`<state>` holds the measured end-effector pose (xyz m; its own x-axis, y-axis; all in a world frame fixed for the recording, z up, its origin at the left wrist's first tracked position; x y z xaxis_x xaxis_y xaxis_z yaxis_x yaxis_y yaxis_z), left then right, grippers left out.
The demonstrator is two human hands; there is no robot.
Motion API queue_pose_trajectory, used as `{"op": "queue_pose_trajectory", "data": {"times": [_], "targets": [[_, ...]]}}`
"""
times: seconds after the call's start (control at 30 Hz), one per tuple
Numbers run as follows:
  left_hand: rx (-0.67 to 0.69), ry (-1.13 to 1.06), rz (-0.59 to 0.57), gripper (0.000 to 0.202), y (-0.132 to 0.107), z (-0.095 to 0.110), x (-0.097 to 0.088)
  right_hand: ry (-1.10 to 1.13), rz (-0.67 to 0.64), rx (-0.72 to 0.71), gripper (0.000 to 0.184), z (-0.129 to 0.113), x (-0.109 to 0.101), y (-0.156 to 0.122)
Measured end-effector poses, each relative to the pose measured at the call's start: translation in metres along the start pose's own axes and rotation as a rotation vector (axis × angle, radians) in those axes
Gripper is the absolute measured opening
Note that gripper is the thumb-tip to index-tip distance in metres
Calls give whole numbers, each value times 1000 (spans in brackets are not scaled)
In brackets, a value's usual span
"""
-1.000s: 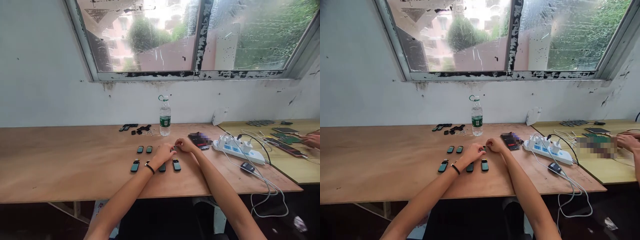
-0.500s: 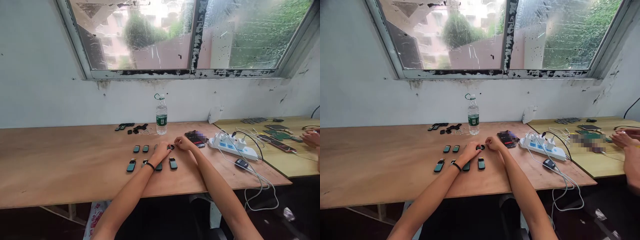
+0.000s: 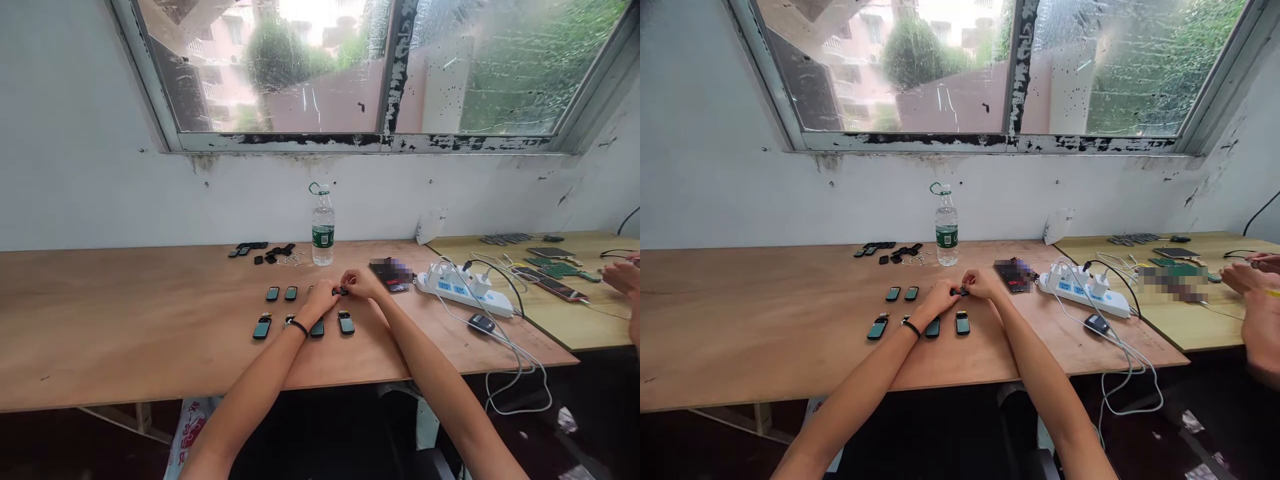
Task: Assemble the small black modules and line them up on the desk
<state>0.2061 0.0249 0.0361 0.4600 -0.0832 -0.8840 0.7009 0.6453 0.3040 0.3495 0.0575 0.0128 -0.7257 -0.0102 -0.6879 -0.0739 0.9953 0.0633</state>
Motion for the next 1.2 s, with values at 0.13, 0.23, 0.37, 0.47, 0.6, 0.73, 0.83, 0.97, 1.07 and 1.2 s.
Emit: {"op": "queue_pose_trajectory", "data": {"times": [0.13, 0.23, 0.37, 0.47, 0.6, 0.73, 0.83, 0.97, 1.07, 1.2], "targets": [[-27, 33, 7, 14, 1, -1, 1, -75, 3, 5, 8, 0, 0, 0], [-55, 61, 19, 15, 0, -1, 1, -153, 12, -34, 20, -3, -4, -2], [-60, 44, 22, 15, -1, -2, 1, -210, -35, -80, 34, -4, -4, -3], [-53, 12, 39, 13, -2, -1, 0, -181, -72, -106, 23, -6, -1, -3], [-32, -16, 44, 14, -4, 3, -3, -150, -72, -189, 38, -11, 5, -4], [-39, -73, 38, 11, -4, 8, -4, -145, -48, -197, 45, -12, 9, -5], [-65, -128, 86, 13, -4, 6, -13, -170, -24, -185, 42, -12, 10, -5], [-54, -185, 210, 12, -17, -2, -48, -187, 11, -162, 38, -14, 8, -9], [-50, -200, 296, 12, -51, -15, -87, -167, 47, -122, 34, -17, 3, -12], [-133, -124, 387, 18, -128, -36, -128, -100, 98, -144, 31, -33, -5, -21]]}}
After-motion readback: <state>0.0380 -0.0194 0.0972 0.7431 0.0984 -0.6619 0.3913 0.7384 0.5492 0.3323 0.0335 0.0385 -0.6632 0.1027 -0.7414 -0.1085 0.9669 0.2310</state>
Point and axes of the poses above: each hand's wrist, its own y-axis towards the middle knuckle, its own x-axis out of the palm, z = x × y, the point moved 7 cm from there along y, towards the middle knuckle, and after that the axes turned 14 degrees about x, right-handed, at the moved point
